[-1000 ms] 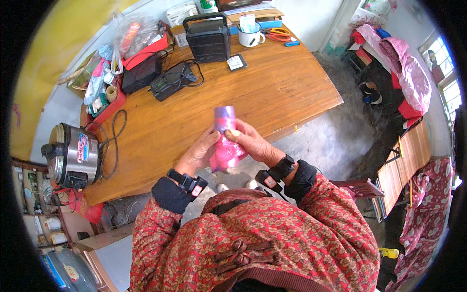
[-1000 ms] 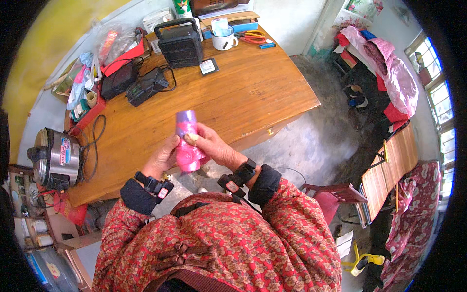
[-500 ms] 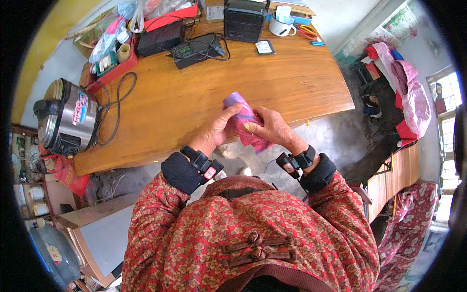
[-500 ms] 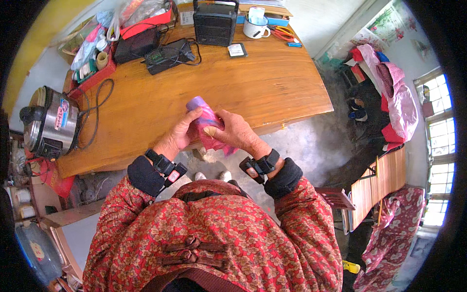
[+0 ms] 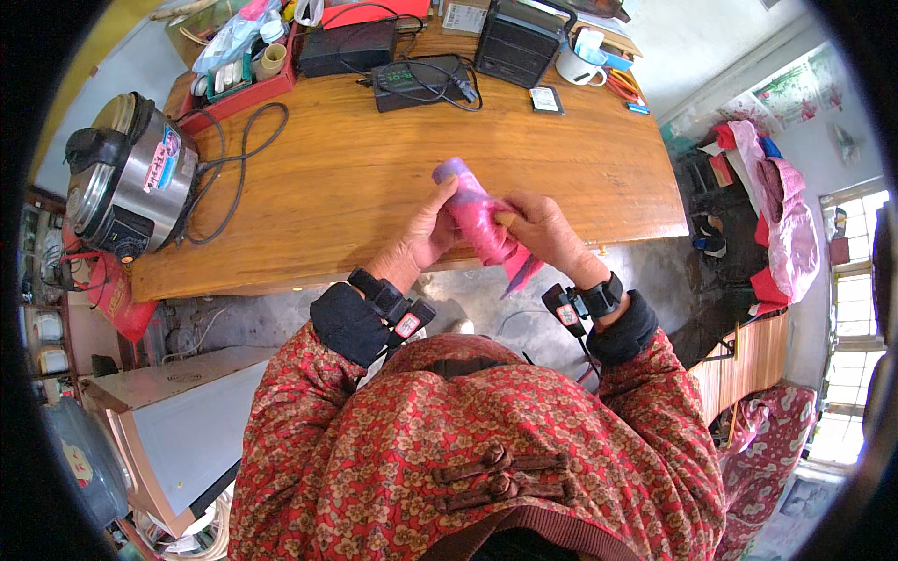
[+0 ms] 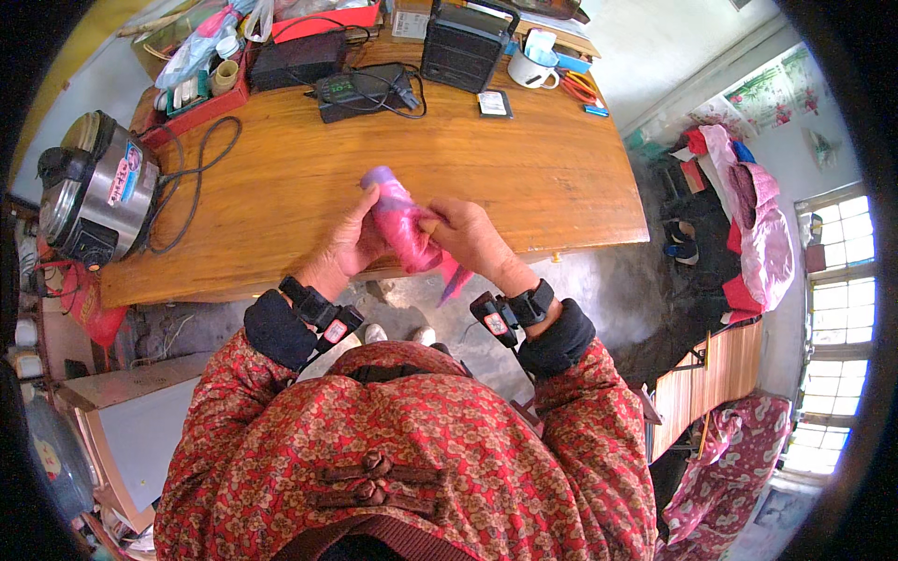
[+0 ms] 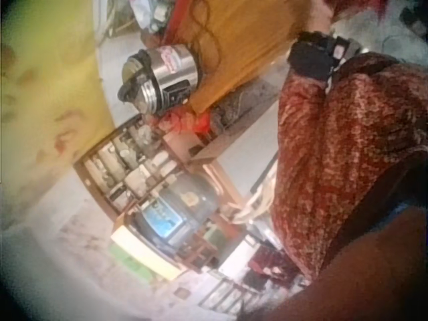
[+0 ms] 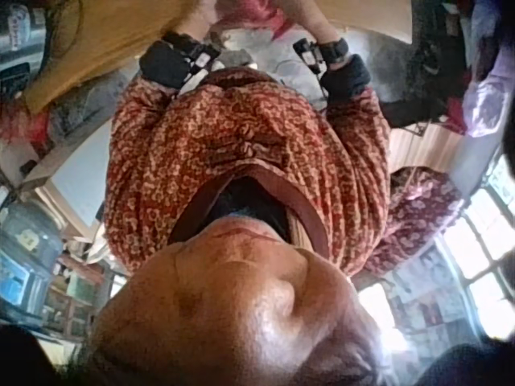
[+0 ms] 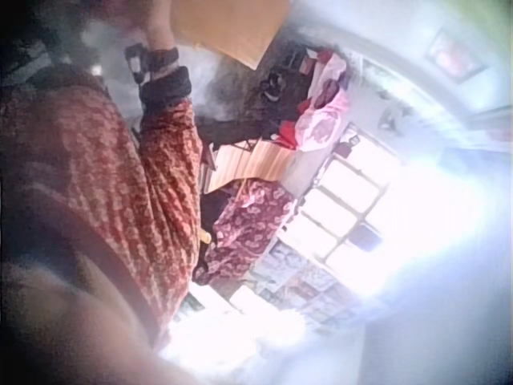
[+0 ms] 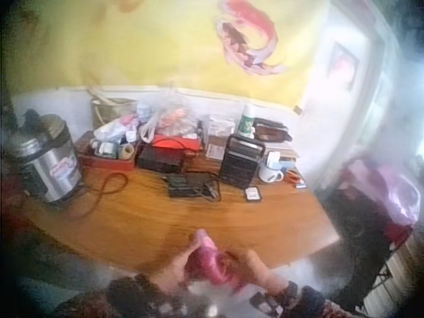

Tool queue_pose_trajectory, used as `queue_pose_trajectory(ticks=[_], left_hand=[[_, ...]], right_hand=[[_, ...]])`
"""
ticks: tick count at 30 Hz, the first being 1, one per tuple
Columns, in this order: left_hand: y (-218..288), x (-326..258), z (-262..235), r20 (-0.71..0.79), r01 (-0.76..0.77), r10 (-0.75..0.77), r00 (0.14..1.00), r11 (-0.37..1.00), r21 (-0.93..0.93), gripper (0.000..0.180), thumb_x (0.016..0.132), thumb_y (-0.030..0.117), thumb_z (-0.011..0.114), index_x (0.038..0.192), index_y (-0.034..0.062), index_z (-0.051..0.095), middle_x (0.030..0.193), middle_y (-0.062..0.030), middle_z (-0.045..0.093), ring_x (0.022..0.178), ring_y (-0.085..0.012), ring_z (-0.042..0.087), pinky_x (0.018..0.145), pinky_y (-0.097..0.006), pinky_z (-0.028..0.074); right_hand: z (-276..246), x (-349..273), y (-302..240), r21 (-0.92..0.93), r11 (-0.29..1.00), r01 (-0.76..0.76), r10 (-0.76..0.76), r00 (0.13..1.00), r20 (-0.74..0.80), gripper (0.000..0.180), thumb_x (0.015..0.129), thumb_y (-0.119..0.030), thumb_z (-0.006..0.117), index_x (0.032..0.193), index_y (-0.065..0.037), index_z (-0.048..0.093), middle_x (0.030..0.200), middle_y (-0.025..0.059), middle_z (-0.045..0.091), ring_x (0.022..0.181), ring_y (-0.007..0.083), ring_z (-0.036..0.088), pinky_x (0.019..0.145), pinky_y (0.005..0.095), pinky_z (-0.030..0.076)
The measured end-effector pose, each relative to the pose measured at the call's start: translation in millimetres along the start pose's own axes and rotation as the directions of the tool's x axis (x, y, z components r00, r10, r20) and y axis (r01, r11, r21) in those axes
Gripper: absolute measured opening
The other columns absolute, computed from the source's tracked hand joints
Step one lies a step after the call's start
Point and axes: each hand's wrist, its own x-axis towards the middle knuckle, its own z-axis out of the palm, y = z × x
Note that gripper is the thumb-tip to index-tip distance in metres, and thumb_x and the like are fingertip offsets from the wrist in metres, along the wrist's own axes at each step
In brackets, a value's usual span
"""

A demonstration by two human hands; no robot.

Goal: The person cuts open a pink plastic bag with scissors, removes a small item, and then lines a red plastic basket with the bag. They adjust the bag to fit the basket and place it on the floor.

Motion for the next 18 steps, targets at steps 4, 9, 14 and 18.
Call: queue_pose_trajectory(ticks=[4, 9, 14, 18], left_hand=[[9.2, -7.2, 5.2, 0.186, -0.069, 0.074, 0.98, 0.997, -0.036, 0.058, 0.084, 0.047, 0.054, 0.121, 0.0045, 0.043, 0.116, -0.0128, 0.054, 0.107, -0.026, 0.053, 0.095, -0.043, 0.04], [15.6, -13.9, 7.1, 0.186, -0.126, 0.143, 0.972, 0.987, -0.1, 0.065, 0.084, 0.052, 0.052, 0.126, 0.0033, 0.041, 0.123, -0.0154, 0.05, 0.113, -0.0275, 0.049, 0.098, -0.043, 0.038], [21.7, -10.7, -4.3, 0.236, -0.138, 0.168, 0.957, 0.981, -0.139, 0.075, 0.083, 0.06, 0.045, 0.126, -0.0011, 0.041, 0.125, -0.0173, 0.048, 0.114, -0.0289, 0.048, 0.099, -0.043, 0.037], [29.0, -11.2, -18.7, 0.247, -0.121, 0.17, 0.954, 0.971, -0.205, 0.071, 0.084, 0.059, 0.043, 0.123, -0.0005, 0.044, 0.122, -0.0174, 0.051, 0.111, -0.0291, 0.05, 0.098, -0.043, 0.038]], right_hand=[[1.0, 0.1, -12.2, 0.348, 0.937, -0.014, 0.04, 0.997, -0.068, 0.017, 0.089, -0.014, 0.052, 0.088, 0.003, 0.057, 0.066, -0.0005, 0.052, 0.058, 0.0066, 0.047, 0.052, 0.0222, 0.04], [-14.1, -4.0, -20.3, 0.49, 0.849, -0.197, 0.223, 0.975, 0.005, 0.013, 0.089, -0.015, 0.053, 0.085, -0.003, 0.056, 0.063, -0.0038, 0.046, 0.054, 0.0046, 0.041, 0.046, 0.0193, 0.033], [-16.4, -3.5, -13.3, 0.584, 0.796, -0.161, 0.241, 0.969, -0.062, 0.012, 0.089, -0.016, 0.052, 0.085, -0.005, 0.055, 0.063, -0.0047, 0.045, 0.051, 0.0044, 0.04, 0.043, 0.0199, 0.031], [-26.0, -6.1, -6.2, 0.559, 0.814, -0.16, 0.246, 0.966, -0.082, 0.012, 0.089, -0.016, 0.052, 0.088, -0.005, 0.056, 0.063, -0.0048, 0.045, 0.053, 0.0039, 0.041, 0.044, 0.0189, 0.032]])
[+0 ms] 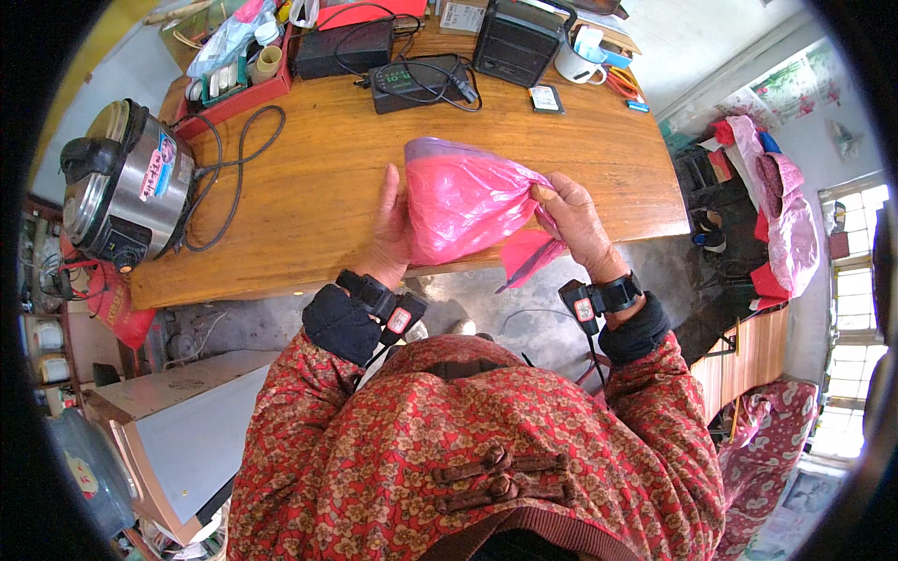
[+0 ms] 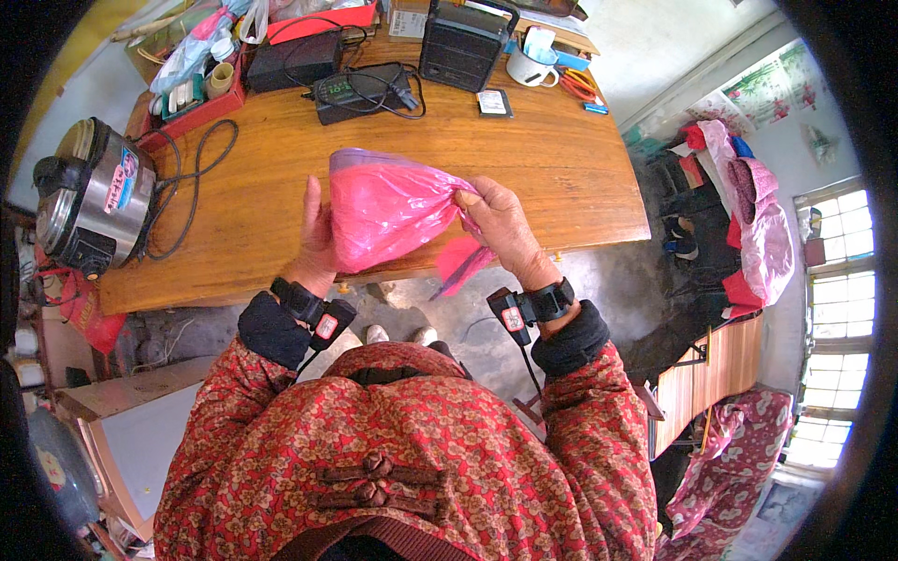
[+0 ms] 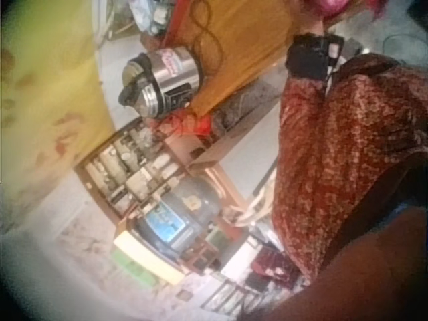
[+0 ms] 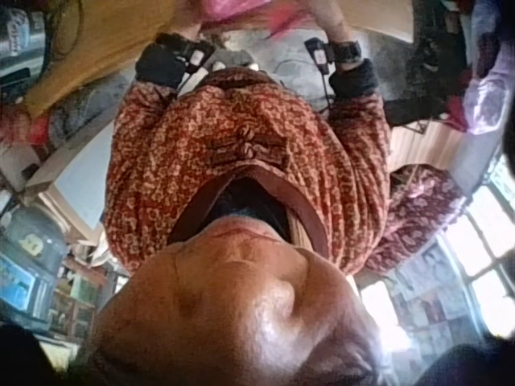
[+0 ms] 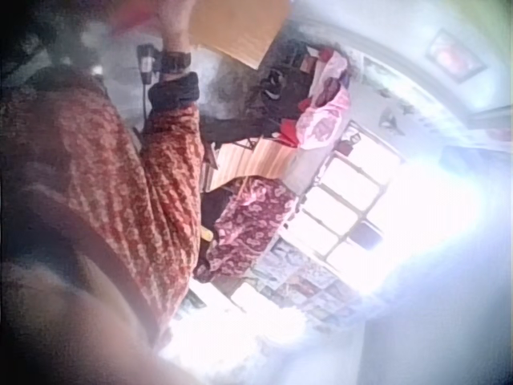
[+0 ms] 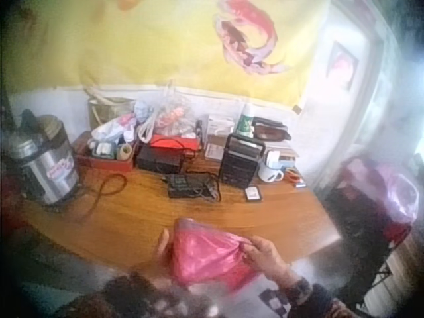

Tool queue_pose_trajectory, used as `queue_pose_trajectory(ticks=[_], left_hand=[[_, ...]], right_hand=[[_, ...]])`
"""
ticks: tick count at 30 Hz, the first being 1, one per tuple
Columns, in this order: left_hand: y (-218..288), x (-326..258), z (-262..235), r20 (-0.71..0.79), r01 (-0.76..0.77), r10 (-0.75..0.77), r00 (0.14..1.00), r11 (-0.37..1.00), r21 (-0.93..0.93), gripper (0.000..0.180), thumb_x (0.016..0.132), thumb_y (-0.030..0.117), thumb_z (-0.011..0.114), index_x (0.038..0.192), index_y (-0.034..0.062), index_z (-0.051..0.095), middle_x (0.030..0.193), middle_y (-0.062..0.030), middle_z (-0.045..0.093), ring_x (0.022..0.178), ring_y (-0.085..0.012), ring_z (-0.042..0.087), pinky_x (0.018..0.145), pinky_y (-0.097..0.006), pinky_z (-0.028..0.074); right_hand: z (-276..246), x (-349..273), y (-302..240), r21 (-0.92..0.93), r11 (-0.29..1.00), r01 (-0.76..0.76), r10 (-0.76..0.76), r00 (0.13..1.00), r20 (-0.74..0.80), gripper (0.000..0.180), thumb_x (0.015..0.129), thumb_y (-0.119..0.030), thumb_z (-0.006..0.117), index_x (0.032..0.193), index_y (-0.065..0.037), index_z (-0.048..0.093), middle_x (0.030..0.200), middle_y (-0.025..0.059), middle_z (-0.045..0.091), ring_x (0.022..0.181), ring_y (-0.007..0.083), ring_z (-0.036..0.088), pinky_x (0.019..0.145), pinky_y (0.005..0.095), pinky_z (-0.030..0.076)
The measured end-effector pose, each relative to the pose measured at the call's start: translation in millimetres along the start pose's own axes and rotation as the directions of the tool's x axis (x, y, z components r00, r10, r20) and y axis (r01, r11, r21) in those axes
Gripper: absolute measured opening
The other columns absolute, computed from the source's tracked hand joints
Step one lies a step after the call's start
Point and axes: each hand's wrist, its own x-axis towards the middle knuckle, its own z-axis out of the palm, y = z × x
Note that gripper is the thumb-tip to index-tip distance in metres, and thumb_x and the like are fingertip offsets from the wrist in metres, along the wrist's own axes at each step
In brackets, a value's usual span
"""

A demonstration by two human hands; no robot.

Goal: The person cuts open a pink plastic bag with scissors, removes a small item, and then lines a red plastic basket with the bag. They adjust the bag to fit the basket and place it on the floor.

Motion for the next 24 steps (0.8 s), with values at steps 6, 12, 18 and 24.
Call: queue_pose_trajectory(ticks=[6, 12, 18, 24], left_hand=[[20.8, -3.9, -7.2, -0.01, -0.069, 0.07, 0.998, 0.997, 0.023, 0.058, 0.088, 0.048, 0.045, 0.121, 0.0007, 0.047, 0.119, -0.0163, 0.053, 0.111, -0.0281, 0.051, 0.098, -0.043, 0.038], [26.9, -2.4, -13.5, -0.028, -0.143, 0.143, 0.989, 0.99, 0.023, 0.045, 0.084, 0.033, 0.058, 0.116, 0.0027, 0.051, 0.116, -0.0136, 0.056, 0.107, -0.0259, 0.053, 0.096, -0.043, 0.04], [22.0, 3.5, -13.0, -0.054, -0.06, 0.061, 0.997, 0.998, 0.027, 0.05, 0.08, 0.035, 0.063, 0.115, 0.0007, 0.051, 0.112, -0.0153, 0.058, 0.1, -0.0266, 0.057, 0.09, -0.042, 0.045], [38.4, 7.0, -7.5, -0.138, -0.019, 0.046, 0.989, 0.983, 0.185, 0.059, 0.079, 0.036, 0.065, 0.121, -0.0002, 0.044, 0.116, -0.0161, 0.055, 0.103, -0.0275, 0.055, 0.093, -0.042, 0.043]], right_hand=[[-20.2, 10.3, 11.1, -0.16, 0.984, 0.076, -0.09, 0.993, -0.08, 0.015, 0.089, -0.018, 0.053, 0.091, -0.004, 0.059, 0.064, -0.0047, 0.047, 0.053, 0.0028, 0.04, 0.045, 0.0182, 0.032], [-47.1, 19.6, 24.6, -0.062, 0.997, 0.053, -0.065, 0.976, -0.206, 0.014, 0.088, -0.019, 0.053, 0.086, -0.006, 0.059, 0.064, -0.0064, 0.046, 0.053, 0.0025, 0.039, 0.045, 0.0185, 0.031], [-59.6, 22.5, 34.8, -0.17, 0.985, 0.036, -0.075, 0.971, -0.227, 0.014, 0.086, -0.017, 0.055, 0.084, -0.004, 0.058, 0.063, -0.0058, 0.046, 0.053, 0.0039, 0.039, 0.046, 0.0208, 0.033], [-97.9, 9.6, 35.8, -0.49, 0.87, -0.055, -0.066, 0.972, -0.226, 0.017, 0.08, -0.016, 0.061, 0.079, 0.001, 0.058, 0.062, -0.0004, 0.051, 0.055, 0.0073, 0.046, 0.048, 0.0244, 0.039]])
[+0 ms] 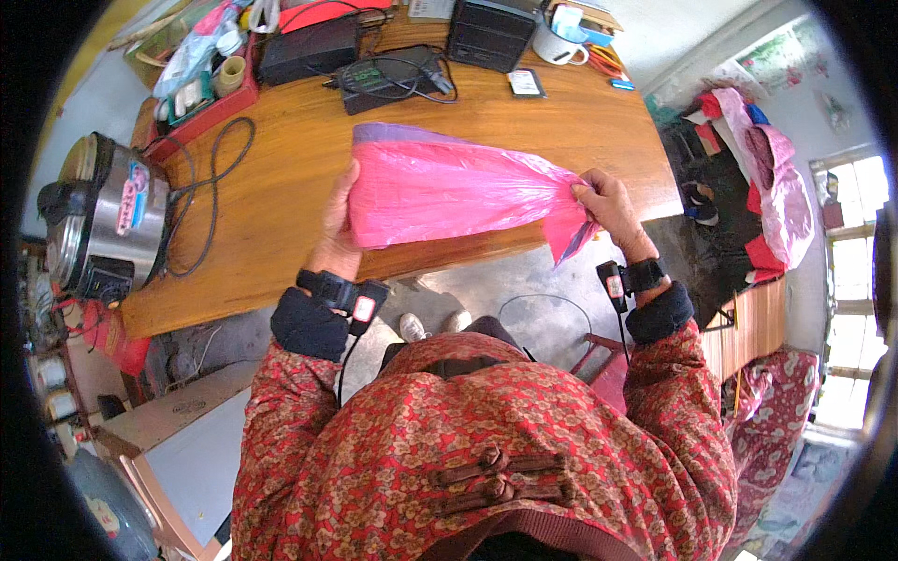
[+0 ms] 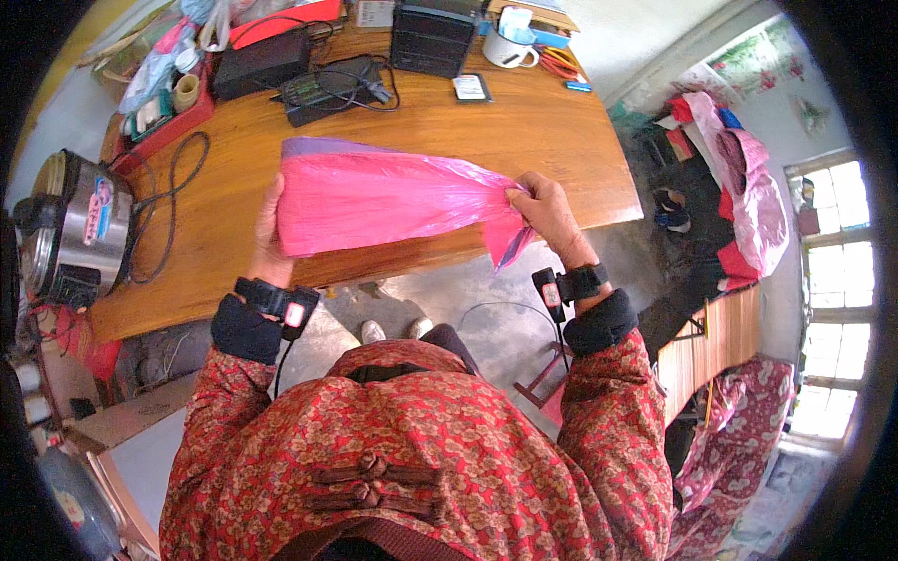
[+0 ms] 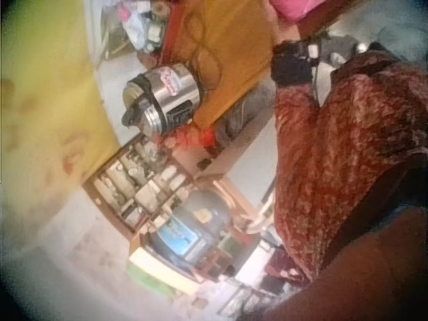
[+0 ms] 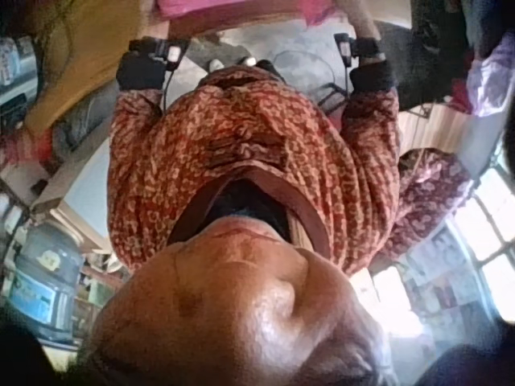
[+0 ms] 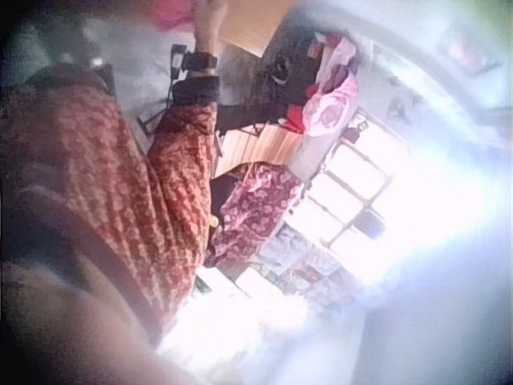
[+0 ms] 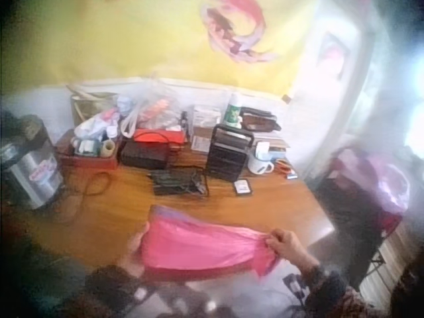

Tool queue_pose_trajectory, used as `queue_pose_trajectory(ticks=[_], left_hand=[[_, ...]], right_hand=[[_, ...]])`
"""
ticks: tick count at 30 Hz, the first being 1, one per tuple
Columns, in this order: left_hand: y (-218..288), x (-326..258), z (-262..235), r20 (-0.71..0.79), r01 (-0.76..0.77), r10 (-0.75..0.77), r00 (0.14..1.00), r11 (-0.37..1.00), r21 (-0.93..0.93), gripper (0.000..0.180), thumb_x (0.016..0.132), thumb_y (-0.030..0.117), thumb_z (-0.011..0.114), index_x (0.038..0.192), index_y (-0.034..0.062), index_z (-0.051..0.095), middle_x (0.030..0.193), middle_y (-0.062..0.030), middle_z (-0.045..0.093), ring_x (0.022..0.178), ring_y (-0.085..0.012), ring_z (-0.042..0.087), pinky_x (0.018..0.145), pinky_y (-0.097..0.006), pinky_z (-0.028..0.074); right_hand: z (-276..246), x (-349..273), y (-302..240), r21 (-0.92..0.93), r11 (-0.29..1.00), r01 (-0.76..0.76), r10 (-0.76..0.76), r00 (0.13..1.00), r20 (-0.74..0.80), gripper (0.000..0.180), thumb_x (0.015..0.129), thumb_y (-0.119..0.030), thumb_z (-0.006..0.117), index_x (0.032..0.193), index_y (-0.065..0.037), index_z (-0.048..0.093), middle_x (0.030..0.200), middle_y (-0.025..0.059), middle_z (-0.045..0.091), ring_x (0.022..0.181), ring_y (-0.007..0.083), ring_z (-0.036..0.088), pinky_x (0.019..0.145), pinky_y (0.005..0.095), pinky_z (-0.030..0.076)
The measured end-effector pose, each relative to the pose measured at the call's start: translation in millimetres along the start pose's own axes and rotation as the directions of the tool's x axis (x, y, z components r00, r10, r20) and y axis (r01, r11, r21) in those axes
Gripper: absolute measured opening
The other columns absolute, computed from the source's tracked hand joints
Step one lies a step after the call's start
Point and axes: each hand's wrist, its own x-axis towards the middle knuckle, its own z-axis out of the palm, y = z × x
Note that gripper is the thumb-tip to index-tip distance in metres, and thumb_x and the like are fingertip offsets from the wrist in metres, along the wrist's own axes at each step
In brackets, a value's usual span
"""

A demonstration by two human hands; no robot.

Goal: The person cuts open a pink plastic bag with scissors, removes a small item, and then lines a red plastic basket with the bag. They adjust the bag to fit the basket and place it on the floor.

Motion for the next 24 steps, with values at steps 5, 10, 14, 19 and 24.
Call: queue_pose_trajectory(ticks=[5, 10, 14, 19, 24], left_hand=[[3.0, 11.1, -0.3, -0.168, 0.035, -0.008, 0.986, 0.987, 0.16, 0.051, 0.078, 0.027, 0.067, 0.117, 0.0014, 0.047, 0.11, -0.0121, 0.057, 0.1, -0.0232, 0.056, 0.088, -0.038, 0.047], [-13.8, 34.4, -0.5, -0.297, -0.006, 0.128, 0.946, 0.926, 0.378, 0.041, 0.077, 0.02, 0.066, 0.111, 0.0033, 0.051, 0.104, -0.0087, 0.059, 0.091, -0.0192, 0.058, 0.079, -0.034, 0.049], [-26.1, 54.2, -9.4, -0.39, 0.008, 0.16, 0.907, 0.919, 0.394, 0.037, 0.077, 0.019, 0.065, 0.109, 0.0037, 0.053, 0.1, -0.008, 0.059, 0.084, -0.018, 0.06, 0.075, -0.034, 0.05], [-42.4, 64.1, -18.7, -0.501, 0.038, 0.335, 0.798, 0.801, 0.597, 0.036, 0.078, 0.018, 0.065, 0.108, 0.0018, 0.053, 0.095, -0.0092, 0.061, 0.081, -0.0212, 0.061, 0.073, -0.035, 0.052], [-57.8, 71.4, -13.2, -0.565, 0.059, 0.486, 0.667, 0.722, 0.689, 0.036, 0.08, 0.015, 0.063, 0.111, 0.0013, 0.05, 0.098, -0.0095, 0.059, 0.085, -0.0196, 0.06, 0.074, -0.034, 0.051]], right_hand=[[-38.4, 17.3, 27.1, -0.18, 0.982, 0.063, -0.066, 0.998, -0.008, 0.016, 0.075, -0.014, 0.06, 0.079, 0.002, 0.058, 0.063, 0.0046, 0.055, 0.057, 0.0119, 0.051, 0.051, 0.0272, 0.042], [-81.1, 52.7, 54.6, -0.522, 0.85, 0.072, -0.129, 0.989, -0.075, 0.018, 0.072, -0.018, 0.059, 0.082, -0.002, 0.06, 0.072, 0.0154, 0.061, 0.071, 0.0275, 0.061, 0.064, 0.0375, 0.047], [-130.7, 87.4, 82.7, -0.618, 0.785, -0.047, -0.116, 0.968, -0.221, 0.017, 0.074, -0.019, 0.054, 0.085, -0.008, 0.06, 0.081, 0.0153, 0.063, 0.081, 0.0335, 0.06, 0.07, 0.0416, 0.047], [-187.7, 146.9, 120.5, -0.517, 0.856, -0.003, -0.15, 0.956, -0.254, 0.021, 0.077, -0.021, 0.055, 0.09, -0.005, 0.058, 0.083, 0.0145, 0.062, 0.081, 0.0318, 0.06, 0.069, 0.0387, 0.047], [-188.4, 224.4, 125.1, -0.631, 0.76, 0.156, -0.324, 0.933, -0.159, 0.037, 0.078, -0.028, 0.058, 0.107, -0.007, 0.053, 0.103, 0.014, 0.058, 0.099, 0.0313, 0.054, 0.082, 0.0422, 0.041]])
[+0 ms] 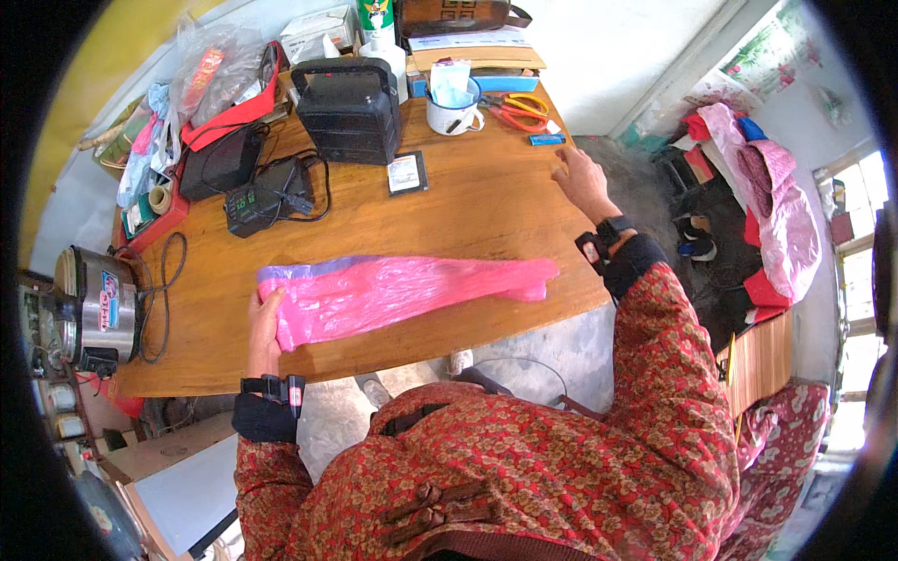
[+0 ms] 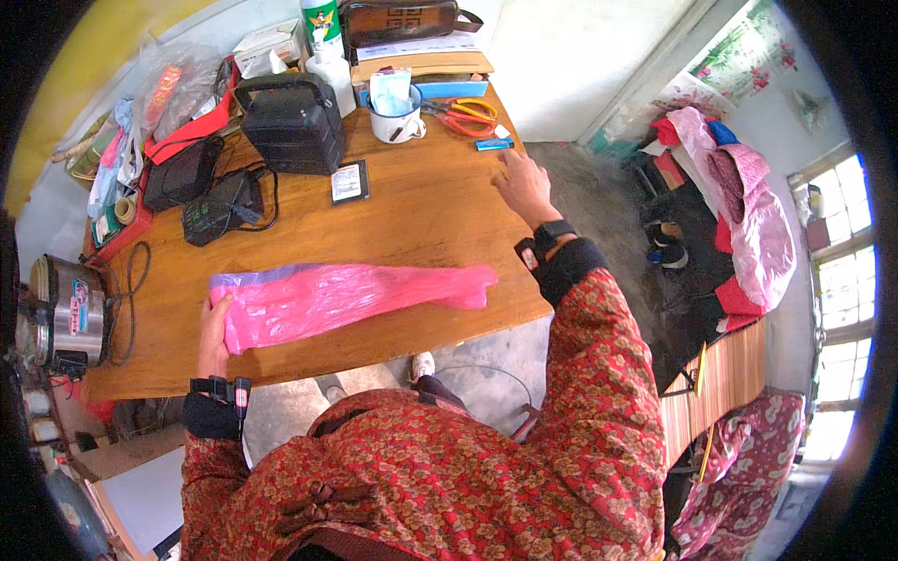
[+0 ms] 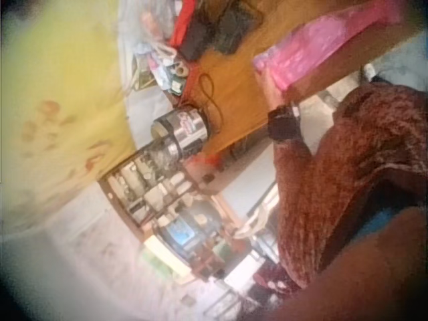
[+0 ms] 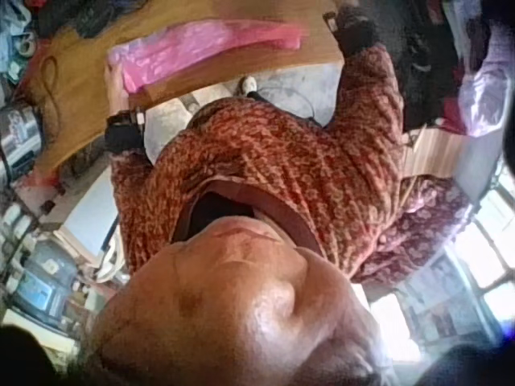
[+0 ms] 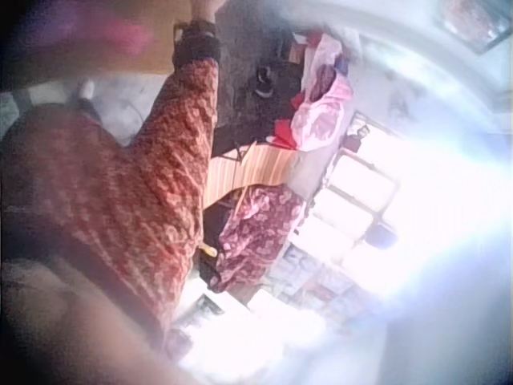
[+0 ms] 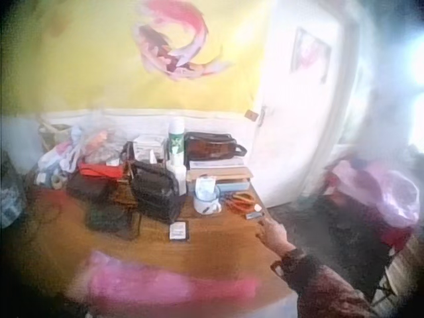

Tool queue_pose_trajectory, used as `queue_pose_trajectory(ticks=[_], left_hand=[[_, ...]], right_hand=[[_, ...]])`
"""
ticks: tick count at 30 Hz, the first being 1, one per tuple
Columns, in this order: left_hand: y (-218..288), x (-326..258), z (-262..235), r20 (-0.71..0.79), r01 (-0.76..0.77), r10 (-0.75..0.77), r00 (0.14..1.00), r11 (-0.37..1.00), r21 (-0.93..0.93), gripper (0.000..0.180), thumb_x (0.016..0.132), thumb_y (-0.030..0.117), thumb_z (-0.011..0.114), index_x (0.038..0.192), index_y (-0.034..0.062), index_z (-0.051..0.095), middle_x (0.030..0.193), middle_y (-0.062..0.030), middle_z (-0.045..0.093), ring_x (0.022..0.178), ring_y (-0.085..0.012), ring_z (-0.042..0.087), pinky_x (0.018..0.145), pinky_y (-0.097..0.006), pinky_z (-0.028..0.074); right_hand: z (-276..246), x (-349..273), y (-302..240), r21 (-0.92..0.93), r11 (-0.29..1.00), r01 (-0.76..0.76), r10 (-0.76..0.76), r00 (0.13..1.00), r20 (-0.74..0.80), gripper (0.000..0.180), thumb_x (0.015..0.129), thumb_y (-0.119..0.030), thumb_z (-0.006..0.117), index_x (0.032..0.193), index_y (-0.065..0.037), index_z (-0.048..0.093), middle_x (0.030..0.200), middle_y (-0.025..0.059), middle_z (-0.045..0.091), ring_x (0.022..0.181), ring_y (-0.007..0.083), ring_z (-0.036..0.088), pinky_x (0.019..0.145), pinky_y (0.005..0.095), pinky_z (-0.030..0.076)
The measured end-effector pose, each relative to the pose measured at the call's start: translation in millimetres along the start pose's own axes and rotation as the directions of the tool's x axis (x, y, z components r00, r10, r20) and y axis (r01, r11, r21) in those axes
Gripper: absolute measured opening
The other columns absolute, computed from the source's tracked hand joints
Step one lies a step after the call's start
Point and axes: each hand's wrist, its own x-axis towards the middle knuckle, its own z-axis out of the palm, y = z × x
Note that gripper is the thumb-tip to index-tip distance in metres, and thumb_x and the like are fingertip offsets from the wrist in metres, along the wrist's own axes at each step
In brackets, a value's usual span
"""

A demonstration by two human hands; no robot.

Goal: The person cuts open a pink plastic bag with scissors, removes a small item, and then lines a red plastic basket with the bag. They adjust the bag to fit the basket and place it on the floor.

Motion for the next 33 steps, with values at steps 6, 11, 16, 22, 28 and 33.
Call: queue_pose_trajectory(ticks=[6, 11, 16, 22, 28, 33], left_hand=[[-2.9, -4.5, 10.4, -0.112, -0.061, 0.07, 0.991, 0.995, 0.08, 0.036, 0.08, 0.014, 0.063, 0.111, 0.0018, 0.049, 0.099, -0.0073, 0.058, 0.085, -0.0158, 0.058, 0.074, -0.031, 0.049], [-4.6, -1.8, 11.6, -0.16, -0.062, 0.081, 0.984, 0.991, 0.119, 0.033, 0.08, 0.013, 0.063, 0.109, 0.0026, 0.051, 0.097, -0.0057, 0.059, 0.083, -0.0141, 0.057, 0.074, -0.029, 0.048], [-5.4, -2.8, 13.7, -0.184, -0.078, 0.106, 0.977, 0.985, 0.155, 0.032, 0.08, 0.014, 0.064, 0.107, 0.0022, 0.052, 0.096, -0.0058, 0.06, 0.081, -0.0143, 0.057, 0.074, -0.029, 0.047], [-4.3, -1.3, 12.9, -0.176, -0.047, 0.075, 0.982, 0.986, 0.157, 0.029, 0.082, 0.014, 0.062, 0.107, 0.0024, 0.053, 0.096, -0.005, 0.06, 0.082, -0.0135, 0.058, 0.073, -0.029, 0.048], [-5.0, -0.3, 12.6, -0.177, -0.069, 0.092, 0.98, 0.989, 0.131, 0.029, 0.08, 0.014, 0.064, 0.104, 0.0034, 0.052, 0.093, -0.0045, 0.06, 0.078, -0.0134, 0.057, 0.07, -0.029, 0.048], [-6.0, -0.3, 12.8, -0.145, -0.092, 0.101, 0.984, 0.994, 0.062, 0.028, 0.08, 0.012, 0.064, 0.104, 0.0035, 0.052, 0.092, -0.0039, 0.06, 0.078, -0.0131, 0.057, 0.071, -0.029, 0.049]], right_hand=[[29.1, 84.9, -9.6, -0.092, 0.968, 0.234, -0.244, 0.962, -0.123, 0.044, 0.081, -0.027, 0.056, 0.119, -0.006, 0.047, 0.112, 0.0165, 0.053, 0.107, 0.0323, 0.049, 0.086, 0.0445, 0.039], [46.8, 132.6, -8.0, -0.158, 0.978, 0.134, -0.123, 0.99, 0.072, 0.038, 0.079, -0.021, 0.052, 0.113, -0.006, 0.05, 0.112, 0.0169, 0.053, 0.106, 0.0329, 0.049, 0.088, 0.0447, 0.039], [52.5, 153.7, -3.7, -0.305, 0.935, 0.18, -0.128, 0.975, 0.181, 0.027, 0.078, -0.017, 0.051, 0.103, -0.008, 0.058, 0.107, 0.0151, 0.056, 0.103, 0.0321, 0.053, 0.085, 0.0444, 0.041], [43.1, 151.6, 4.3, -0.349, 0.917, 0.194, -0.128, 0.971, 0.205, 0.028, 0.073, -0.019, 0.056, 0.097, -0.005, 0.061, 0.099, 0.0168, 0.06, 0.093, 0.0336, 0.059, 0.08, 0.0425, 0.046], [9.5, 93.4, 40.9, -0.237, 0.97, 0.046, 0.017, 0.966, 0.257, 0.035, 0.068, -0.022, 0.063, 0.096, -0.002, 0.059, 0.091, 0.0187, 0.062, 0.085, 0.0356, 0.061, 0.073, 0.0448, 0.048], [7.9, 15.4, 46.6, -0.202, 0.968, 0.146, -0.065, 0.931, 0.358, 0.04, 0.066, -0.028, 0.066, 0.099, -0.007, 0.057, 0.096, 0.0154, 0.059, 0.088, 0.0325, 0.059, 0.073, 0.0406, 0.048]])
